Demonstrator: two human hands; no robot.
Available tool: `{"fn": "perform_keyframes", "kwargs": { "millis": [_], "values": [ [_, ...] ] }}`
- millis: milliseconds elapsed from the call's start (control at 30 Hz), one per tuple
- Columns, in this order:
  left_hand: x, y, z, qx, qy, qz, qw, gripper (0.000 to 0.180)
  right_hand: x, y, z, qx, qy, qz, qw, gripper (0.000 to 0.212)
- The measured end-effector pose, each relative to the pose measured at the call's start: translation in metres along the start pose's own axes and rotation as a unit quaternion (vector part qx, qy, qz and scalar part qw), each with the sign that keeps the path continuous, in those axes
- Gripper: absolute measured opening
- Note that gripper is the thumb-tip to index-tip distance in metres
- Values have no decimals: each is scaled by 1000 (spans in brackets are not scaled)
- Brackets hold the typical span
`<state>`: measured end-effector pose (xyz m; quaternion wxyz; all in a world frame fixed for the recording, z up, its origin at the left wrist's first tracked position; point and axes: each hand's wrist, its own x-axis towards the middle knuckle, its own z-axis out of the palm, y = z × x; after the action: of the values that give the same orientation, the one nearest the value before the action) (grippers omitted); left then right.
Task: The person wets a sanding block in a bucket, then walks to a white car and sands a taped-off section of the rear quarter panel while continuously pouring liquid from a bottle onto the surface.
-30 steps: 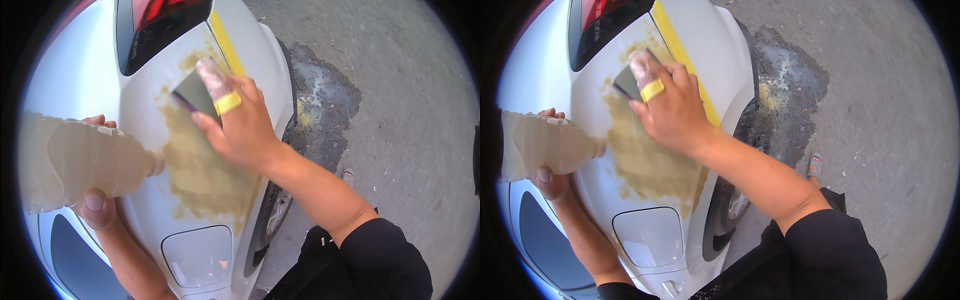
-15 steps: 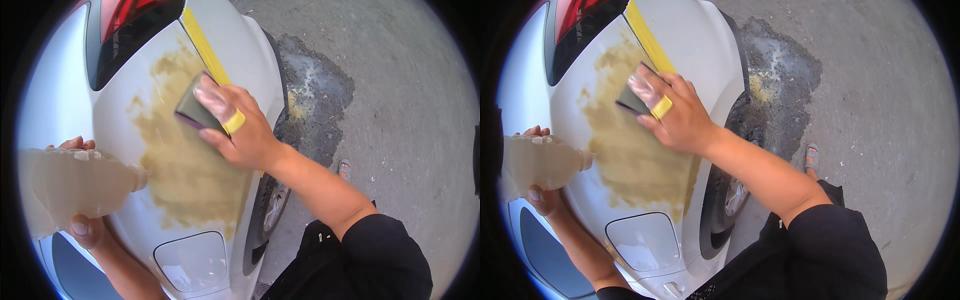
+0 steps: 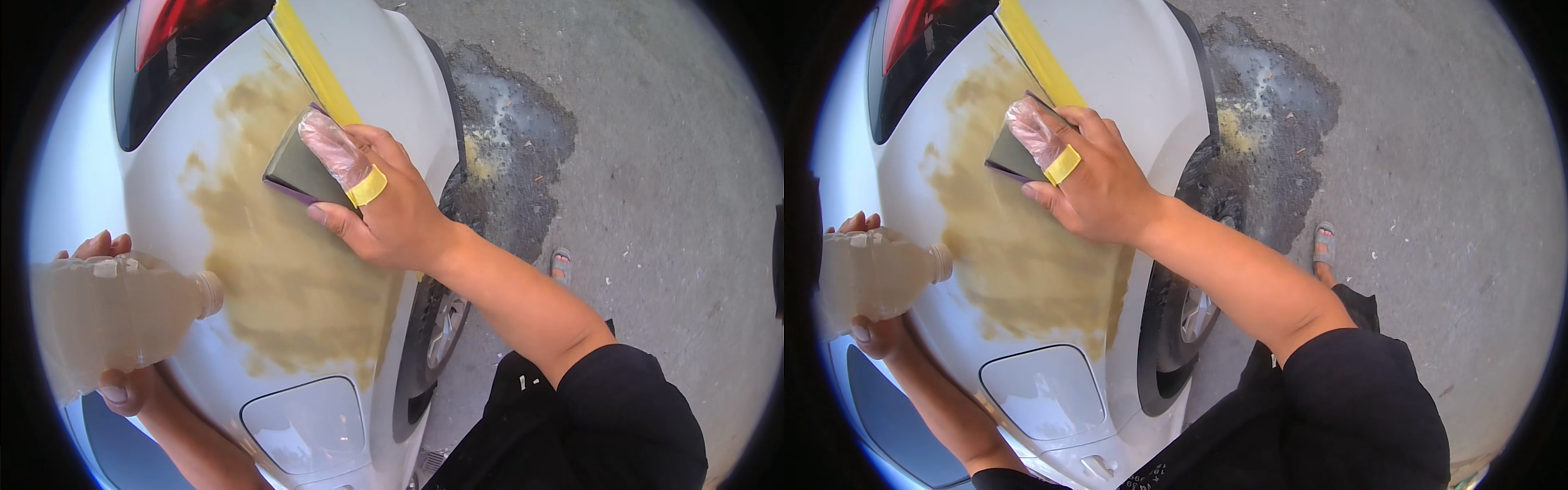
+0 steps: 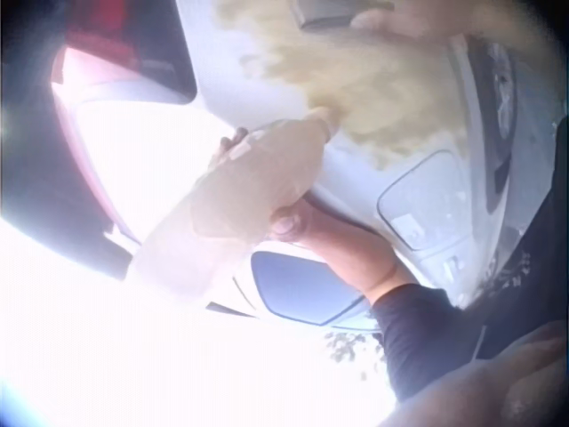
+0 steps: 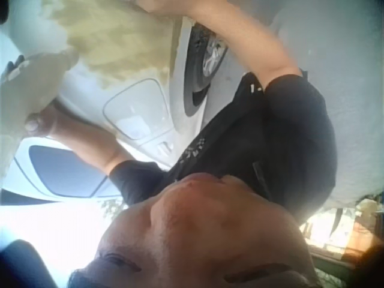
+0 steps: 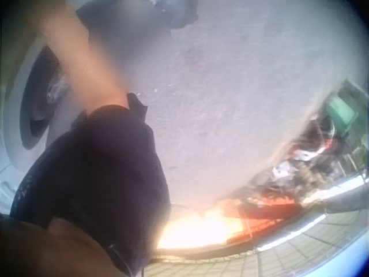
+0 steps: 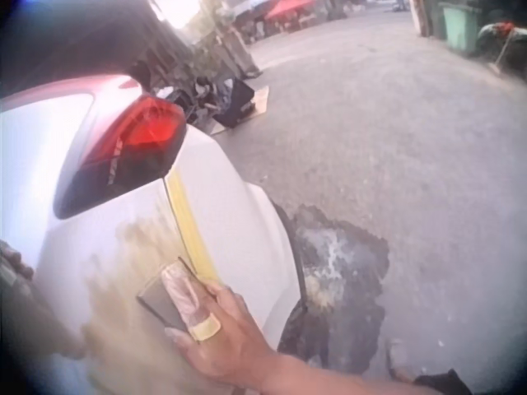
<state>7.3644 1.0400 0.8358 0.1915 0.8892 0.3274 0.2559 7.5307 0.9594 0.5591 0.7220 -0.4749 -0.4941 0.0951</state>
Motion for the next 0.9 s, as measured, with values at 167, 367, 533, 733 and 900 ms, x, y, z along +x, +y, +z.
{"fn": "perform_keyframes", "kwargs": {
  "millis": [167, 367, 533, 733, 900],
  "values": [
    [-2, -10, -4, -11, -11, -5, 1000, 123, -126, -22, -6, 35, -44, 51, 997, 73],
    [-5, -6, -3, 0, -2, -16, 1000, 122, -62, -10, -4, 13, -17, 39, 999, 70],
    [-5, -6, 1, 24, -21, -23, 999, 124, -56, -2, -1, 10, -20, 48, 999, 72],
    [-3, -4, -4, 52, -29, -8, 998, 129, -127, -21, -3, 46, -12, 85, 995, 65],
    [-3, -5, -2, 44, -19, -11, 999, 129, -26, -3, 1, 17, 11, 61, 998, 65]
  ]
}}
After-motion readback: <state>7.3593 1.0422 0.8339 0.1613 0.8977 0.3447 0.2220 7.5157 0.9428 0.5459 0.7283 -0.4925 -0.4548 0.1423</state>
